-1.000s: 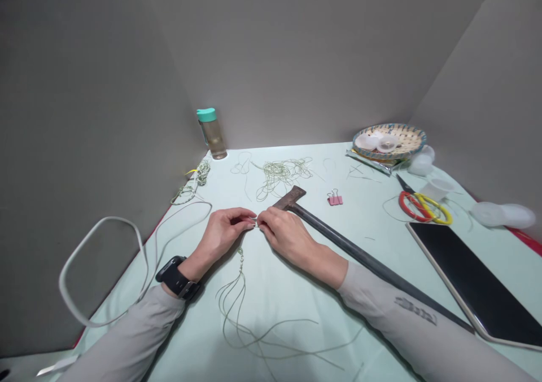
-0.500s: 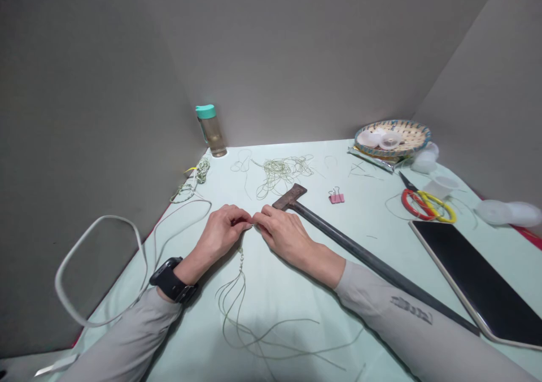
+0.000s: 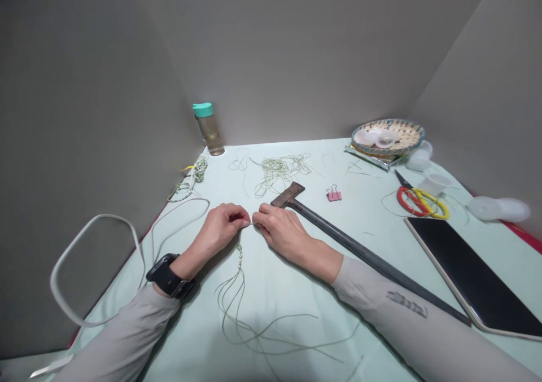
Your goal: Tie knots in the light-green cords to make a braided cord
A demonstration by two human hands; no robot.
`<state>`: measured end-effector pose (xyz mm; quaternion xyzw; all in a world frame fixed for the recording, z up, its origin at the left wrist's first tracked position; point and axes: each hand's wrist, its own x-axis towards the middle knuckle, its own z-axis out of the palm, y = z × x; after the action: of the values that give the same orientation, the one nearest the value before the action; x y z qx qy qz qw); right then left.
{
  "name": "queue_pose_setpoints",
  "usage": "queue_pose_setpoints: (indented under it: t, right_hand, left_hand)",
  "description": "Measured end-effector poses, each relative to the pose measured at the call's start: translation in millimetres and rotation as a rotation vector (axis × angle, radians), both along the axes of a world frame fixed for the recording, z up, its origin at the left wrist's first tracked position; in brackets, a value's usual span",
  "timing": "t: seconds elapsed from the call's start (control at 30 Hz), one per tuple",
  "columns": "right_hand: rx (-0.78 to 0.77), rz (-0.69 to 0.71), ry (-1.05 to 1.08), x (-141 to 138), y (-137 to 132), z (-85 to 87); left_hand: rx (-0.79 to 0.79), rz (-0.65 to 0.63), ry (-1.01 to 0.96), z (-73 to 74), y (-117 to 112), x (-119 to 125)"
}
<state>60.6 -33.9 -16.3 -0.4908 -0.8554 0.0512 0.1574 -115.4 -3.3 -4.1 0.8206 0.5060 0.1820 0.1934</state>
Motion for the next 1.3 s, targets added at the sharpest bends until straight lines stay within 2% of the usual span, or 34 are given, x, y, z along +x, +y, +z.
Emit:
queue_pose_setpoints:
  t: [0.6,1.3]
  right_hand:
    - [0.019,0.05,-0.039,-0.1,1.5,1.4]
    - [-0.032,-0.017,-0.12,-8.0,2.0,7.5]
  left_hand:
    - [-0.145,0.019,-0.086,0.2,5.9,1.3]
    - [-0.147,0.042,0.005,8.8,2.2,5.9]
